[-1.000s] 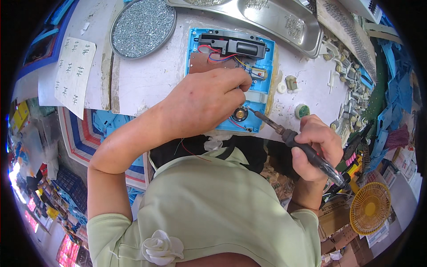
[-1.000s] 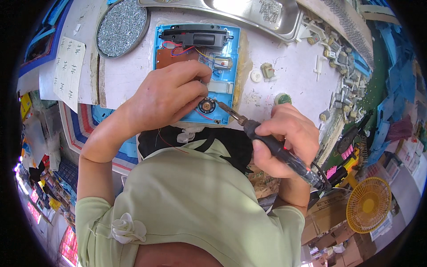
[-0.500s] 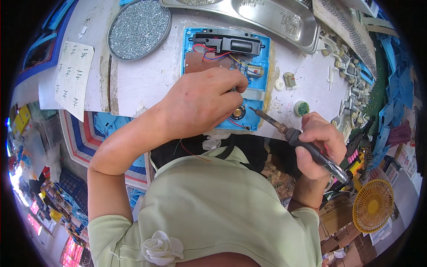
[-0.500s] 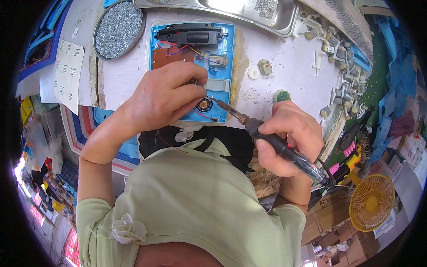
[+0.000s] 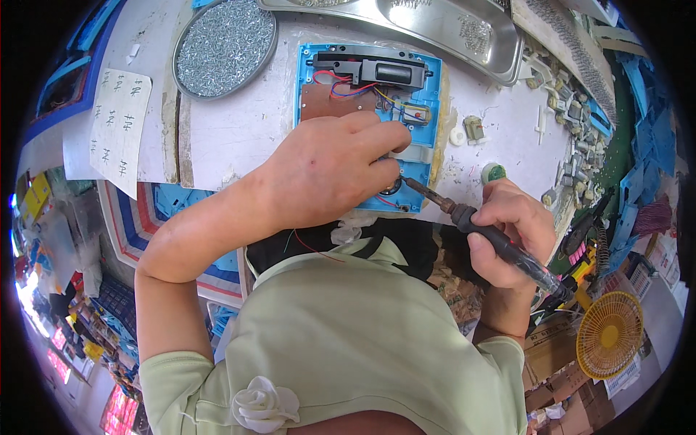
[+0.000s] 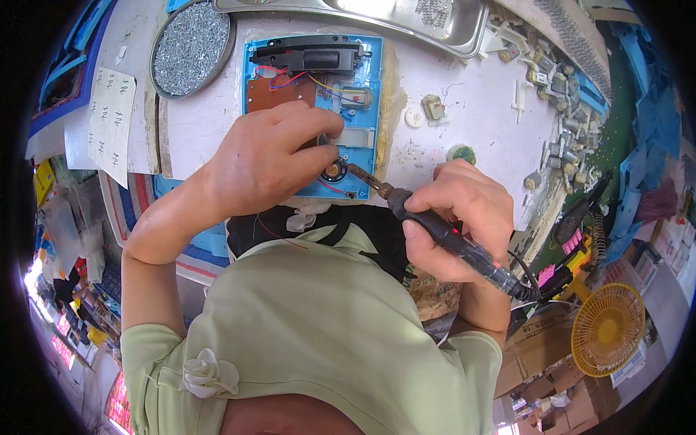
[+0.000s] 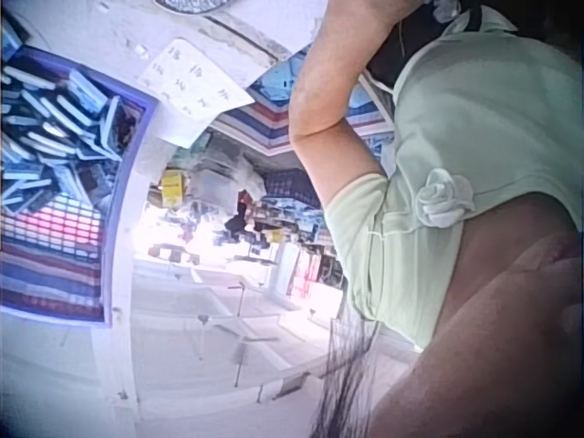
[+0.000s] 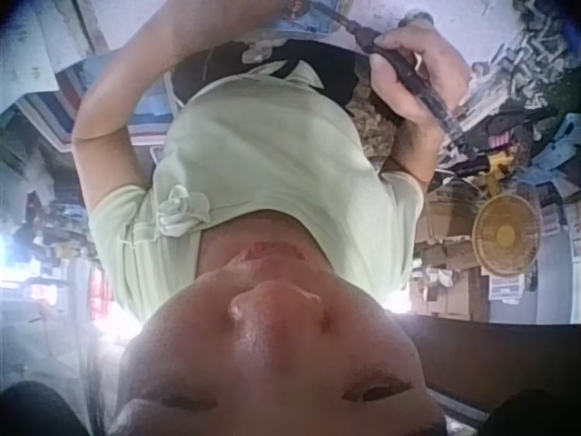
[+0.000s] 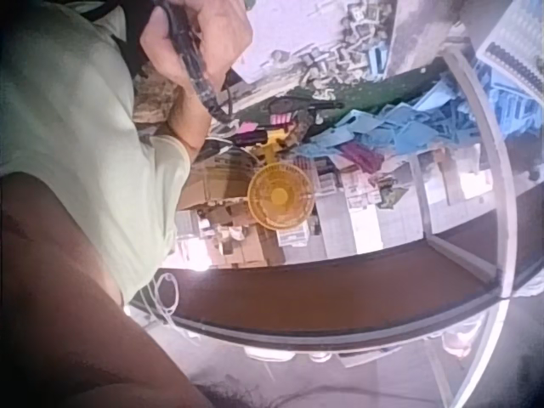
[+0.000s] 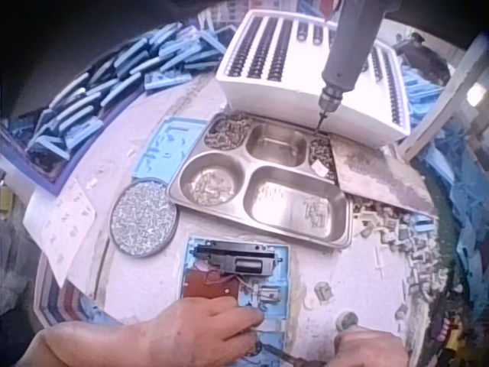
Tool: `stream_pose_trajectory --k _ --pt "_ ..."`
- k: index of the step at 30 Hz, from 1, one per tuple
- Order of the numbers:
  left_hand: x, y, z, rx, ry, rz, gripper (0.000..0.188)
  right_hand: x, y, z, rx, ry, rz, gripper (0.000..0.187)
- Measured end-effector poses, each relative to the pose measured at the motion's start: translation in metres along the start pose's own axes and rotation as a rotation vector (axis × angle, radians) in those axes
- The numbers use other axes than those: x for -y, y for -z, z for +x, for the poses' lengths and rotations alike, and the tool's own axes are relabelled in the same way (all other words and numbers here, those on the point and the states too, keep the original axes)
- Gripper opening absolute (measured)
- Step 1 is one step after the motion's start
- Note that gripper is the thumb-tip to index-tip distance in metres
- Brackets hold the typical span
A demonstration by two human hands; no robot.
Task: Assembling a blue plastic electronic device by installing internal components and securing the casing with screws.
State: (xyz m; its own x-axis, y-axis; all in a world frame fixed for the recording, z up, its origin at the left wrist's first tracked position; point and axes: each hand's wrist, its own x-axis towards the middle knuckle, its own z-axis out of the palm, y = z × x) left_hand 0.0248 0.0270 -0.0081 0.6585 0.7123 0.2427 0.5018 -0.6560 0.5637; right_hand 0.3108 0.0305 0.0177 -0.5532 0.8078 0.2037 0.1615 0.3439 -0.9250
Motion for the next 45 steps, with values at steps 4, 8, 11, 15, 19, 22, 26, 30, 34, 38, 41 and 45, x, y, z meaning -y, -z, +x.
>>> stream_pose_trajectory --k 4,8,11,15,19,22,26,30,34,38,41,45 --pt "0.000 0.002 0.001 0.007 -0.021 0.020 0.027 -0.001 -0.001 0.001 -0.007 0.001 -0.008 0.021" --pt "0.000 0.002 0.000 0.015 -0.034 0.040 0.028 0.003 0.000 0.002 0.005 -0.050 -0.017 0.022" --pt "0.000 0.003 0.000 0.018 -0.036 0.054 0.027 0.006 0.001 0.001 -0.007 -0.060 -0.017 0.023" --pt "0.000 0.002 0.000 -0.002 -0.042 0.041 0.027 0.009 0.007 -0.009 -0.079 -0.063 0.025 0.024" --pt "0.000 0.002 0.000 -0.016 -0.046 0.043 0.027 0.013 0.018 -0.026 -0.174 -0.098 0.037 0.026" --pt "0.000 0.001 0.000 -0.022 -0.044 0.047 0.026 0.016 0.024 -0.039 -0.244 -0.144 0.032 0.028" --pt "0.002 0.001 0.003 -0.030 -0.066 0.050 0.026 0.020 0.033 -0.056 -0.321 -0.190 0.033 0.031" --pt "0.002 0.002 0.000 -0.023 -0.054 0.051 0.025 0.016 0.038 -0.065 -0.369 -0.203 0.017 0.033" --pt "0.002 0.001 -0.007 -0.058 -0.020 0.047 0.026 0.014 0.043 -0.072 -0.389 -0.169 -0.007 0.033" --pt "0.005 0.009 -0.013 -0.162 0.050 -0.018 0.032 0.012 0.063 -0.093 -0.436 -0.142 -0.012 0.032" --pt "0.005 0.012 -0.017 -0.179 0.035 -0.026 0.037 0.009 0.085 -0.118 -0.534 -0.120 0.057 0.031" --pt "0.005 0.012 -0.017 -0.089 -0.008 0.048 0.038 0.018 0.129 -0.184 -0.753 -0.125 0.144 0.025"
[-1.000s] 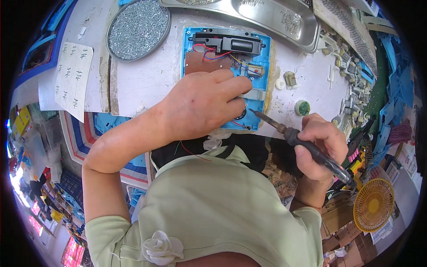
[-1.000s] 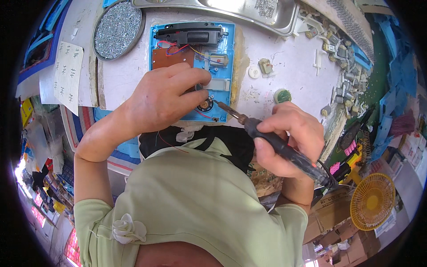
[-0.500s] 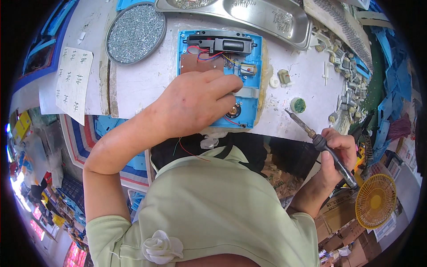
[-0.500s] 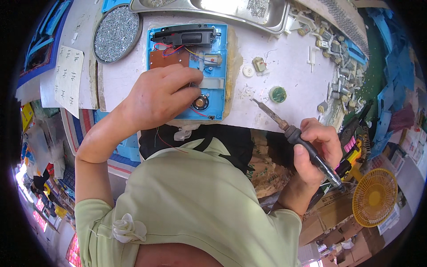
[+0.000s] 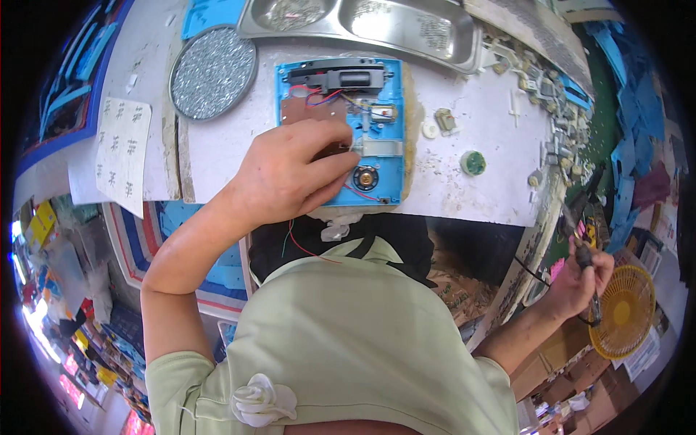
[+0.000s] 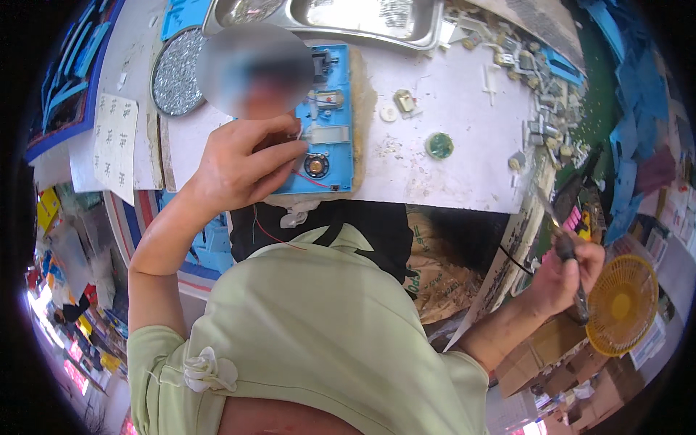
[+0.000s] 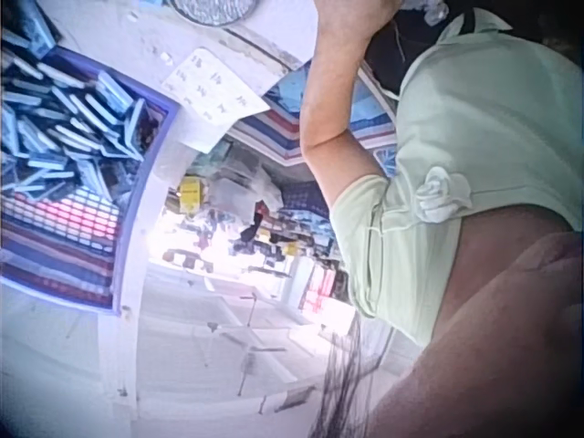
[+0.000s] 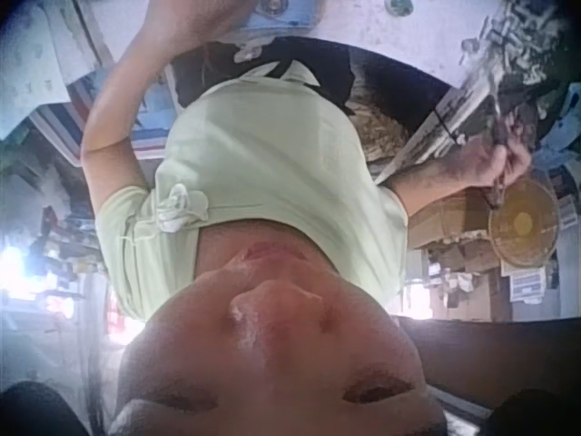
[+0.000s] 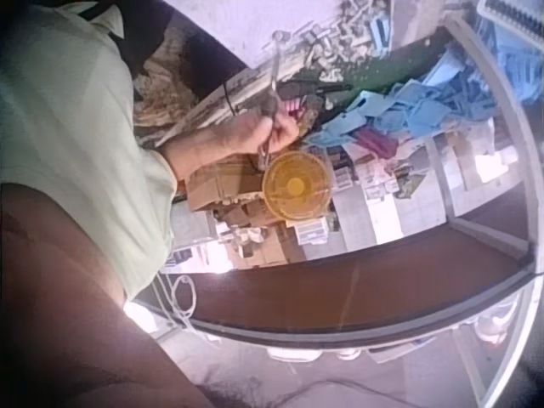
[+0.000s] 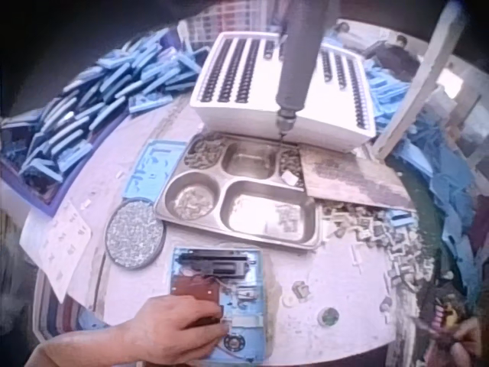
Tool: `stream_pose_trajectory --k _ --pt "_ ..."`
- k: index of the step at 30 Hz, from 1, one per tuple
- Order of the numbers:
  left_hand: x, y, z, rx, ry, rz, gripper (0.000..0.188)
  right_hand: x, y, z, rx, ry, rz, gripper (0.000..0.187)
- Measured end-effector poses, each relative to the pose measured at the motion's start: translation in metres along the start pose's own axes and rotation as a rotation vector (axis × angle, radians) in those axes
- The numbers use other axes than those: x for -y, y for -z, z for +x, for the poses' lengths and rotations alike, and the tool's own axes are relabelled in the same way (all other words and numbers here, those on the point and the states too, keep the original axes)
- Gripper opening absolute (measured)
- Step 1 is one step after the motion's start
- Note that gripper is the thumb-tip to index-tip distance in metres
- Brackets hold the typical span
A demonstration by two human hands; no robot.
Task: Assembling a blue plastic electronic device by installing internal components and securing the casing with screws.
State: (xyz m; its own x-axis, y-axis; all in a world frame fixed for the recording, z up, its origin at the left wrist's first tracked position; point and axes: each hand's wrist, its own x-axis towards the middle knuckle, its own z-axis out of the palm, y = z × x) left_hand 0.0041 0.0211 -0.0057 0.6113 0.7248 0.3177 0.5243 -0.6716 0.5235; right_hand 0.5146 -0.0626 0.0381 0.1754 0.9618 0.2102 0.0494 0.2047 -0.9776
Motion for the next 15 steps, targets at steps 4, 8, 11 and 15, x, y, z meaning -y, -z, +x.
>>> stream_pose_trajectory --k 4,8,11,15 --pt "0.004 -0.004 -0.006 0.026 0.023 -0.014 0.034 0.053 0.053 -0.039 -0.299 0.071 -0.001 0.011" --pt "-0.003 -0.011 -0.003 -0.073 0.012 0.036 0.031 0.068 0.067 -0.059 -0.738 0.223 -0.540 0.007" --pt "-0.002 -0.017 -0.004 -0.052 0.055 -0.003 0.032 0.068 0.060 -0.048 -0.841 0.255 -0.588 0.010" --pt "-0.001 -0.016 -0.008 -0.067 0.067 0.009 0.032 0.049 0.069 -0.019 -0.830 0.200 -0.630 0.010"
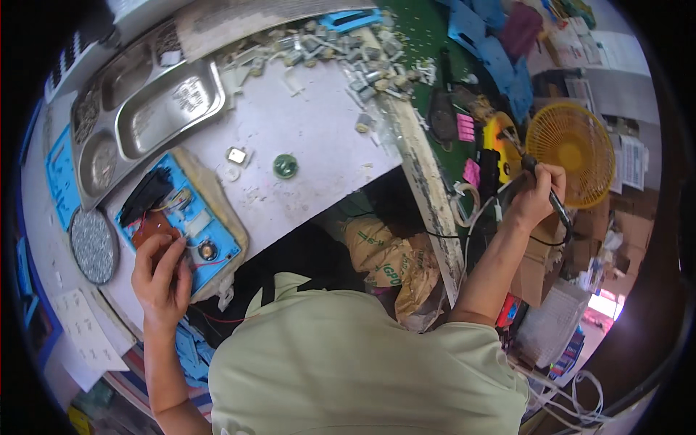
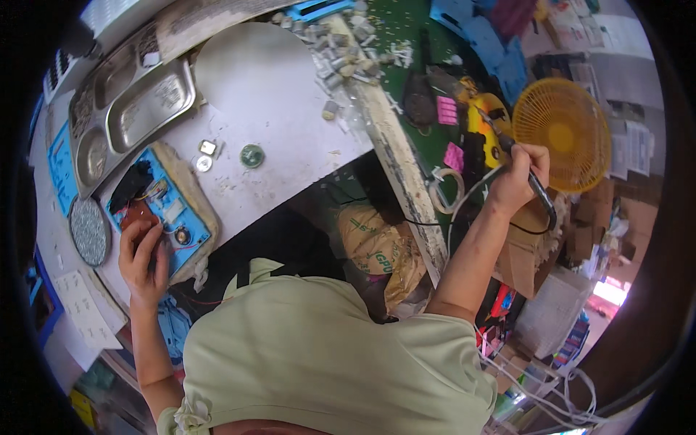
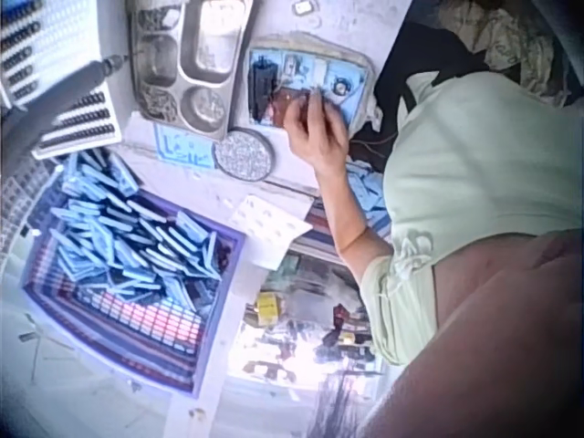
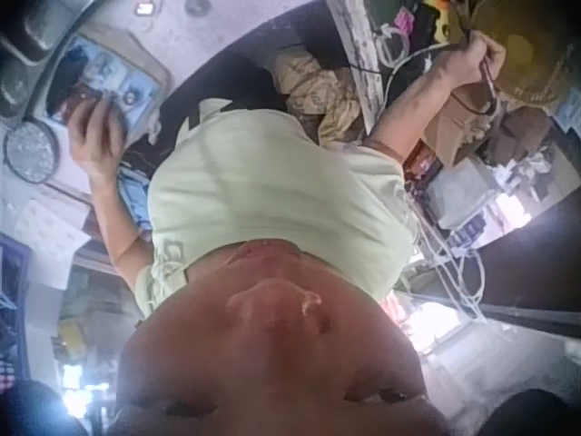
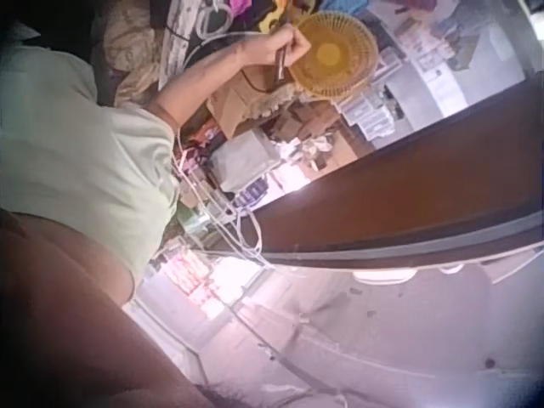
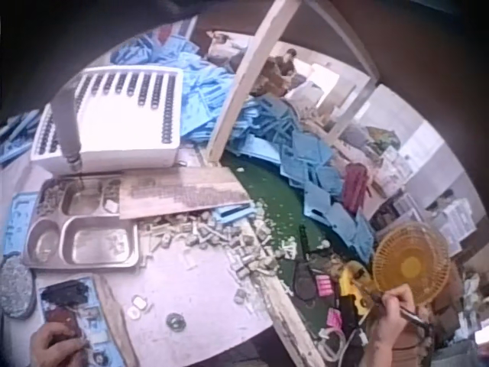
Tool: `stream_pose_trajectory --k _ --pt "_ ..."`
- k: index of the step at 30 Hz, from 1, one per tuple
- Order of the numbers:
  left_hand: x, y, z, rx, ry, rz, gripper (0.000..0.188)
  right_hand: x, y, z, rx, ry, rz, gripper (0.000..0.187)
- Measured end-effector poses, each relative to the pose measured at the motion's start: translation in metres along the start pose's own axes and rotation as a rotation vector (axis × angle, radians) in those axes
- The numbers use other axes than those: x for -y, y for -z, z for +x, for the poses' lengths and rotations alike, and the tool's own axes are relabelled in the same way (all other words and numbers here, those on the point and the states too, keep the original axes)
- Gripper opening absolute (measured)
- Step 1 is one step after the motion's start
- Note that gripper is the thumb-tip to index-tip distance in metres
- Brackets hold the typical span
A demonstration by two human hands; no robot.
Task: Assembling a blue plastic electronic device by installing internal components and securing the casing with screws.
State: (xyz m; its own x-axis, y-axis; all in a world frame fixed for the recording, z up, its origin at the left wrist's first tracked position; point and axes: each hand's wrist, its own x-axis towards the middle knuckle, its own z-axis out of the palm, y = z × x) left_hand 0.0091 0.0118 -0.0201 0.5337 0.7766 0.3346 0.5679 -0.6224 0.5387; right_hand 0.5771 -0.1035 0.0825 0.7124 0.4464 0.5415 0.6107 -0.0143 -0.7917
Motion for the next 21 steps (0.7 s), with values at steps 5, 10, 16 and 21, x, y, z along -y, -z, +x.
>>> stream_pose_trajectory --k 5,10,16,21 --pt "-0.004 0.009 0.007 -0.037 0.054 -0.042 0.025 -0.027 -0.047 -0.011 0.243 -0.187 -0.280 0.027" --pt "-0.015 0.009 -0.002 -0.086 0.197 -0.059 0.024 -0.057 -0.037 -0.044 0.354 -0.747 0.632 0.042" --pt "-0.019 0.001 0.002 -0.088 0.225 -0.014 0.024 0.026 -0.122 -0.135 0.636 -0.467 0.405 0.038" --pt "-0.016 0.000 0.002 -0.106 0.199 -0.010 0.022 0.076 -0.188 -0.181 1.017 -0.184 0.325 0.028"
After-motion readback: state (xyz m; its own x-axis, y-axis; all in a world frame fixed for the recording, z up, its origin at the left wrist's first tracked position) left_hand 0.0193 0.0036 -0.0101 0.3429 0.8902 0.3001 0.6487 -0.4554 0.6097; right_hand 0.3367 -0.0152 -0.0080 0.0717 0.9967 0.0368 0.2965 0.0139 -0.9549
